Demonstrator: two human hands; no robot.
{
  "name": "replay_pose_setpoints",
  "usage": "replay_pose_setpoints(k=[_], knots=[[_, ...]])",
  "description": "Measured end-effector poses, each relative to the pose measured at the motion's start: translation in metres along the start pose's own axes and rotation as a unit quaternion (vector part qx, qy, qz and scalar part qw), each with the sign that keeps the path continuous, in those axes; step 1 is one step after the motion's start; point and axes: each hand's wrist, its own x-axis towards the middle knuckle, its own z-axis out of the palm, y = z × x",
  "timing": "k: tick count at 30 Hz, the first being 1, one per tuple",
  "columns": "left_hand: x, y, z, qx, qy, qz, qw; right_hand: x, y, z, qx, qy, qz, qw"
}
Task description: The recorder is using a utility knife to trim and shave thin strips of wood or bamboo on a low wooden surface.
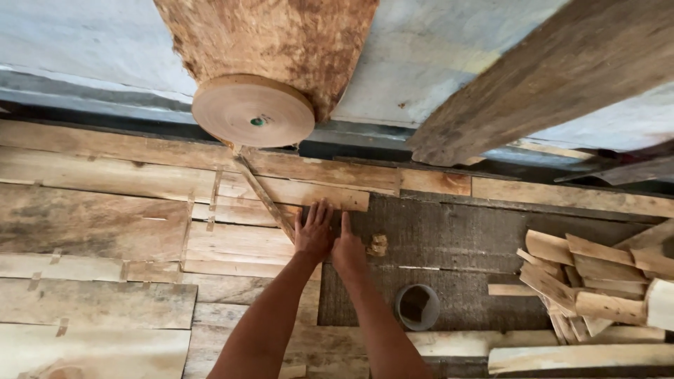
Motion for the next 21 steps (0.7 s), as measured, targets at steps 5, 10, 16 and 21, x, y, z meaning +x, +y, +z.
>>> replay_pose_setpoints(k=[5, 10, 16, 21], knots=[[0.0, 0.0, -0.008, -0.006, -0.007, 0.006, 1.0, -0.014, 0.001, 0.003, 0.021, 0.005, 0.02, 1.0], [-0.007, 0.001, -0.018, -0.026, -0.01, 0.006, 1.0, -0.031, 0.0, -0.005, 0.006, -0.047, 0.069, 0.996], [0.0, -0.001, -0.013, -0.023, 0.006, 0.006, 1.0, -0.001, 0.016, -0.004, 0.041, 0.037, 0.018, 0.998], [-0.002, -0.003, -0.011, -0.05, 0.008, 0.01, 0.999, 0.034, 0.021, 0.002, 0.055, 0.093, -0.049, 0.993]])
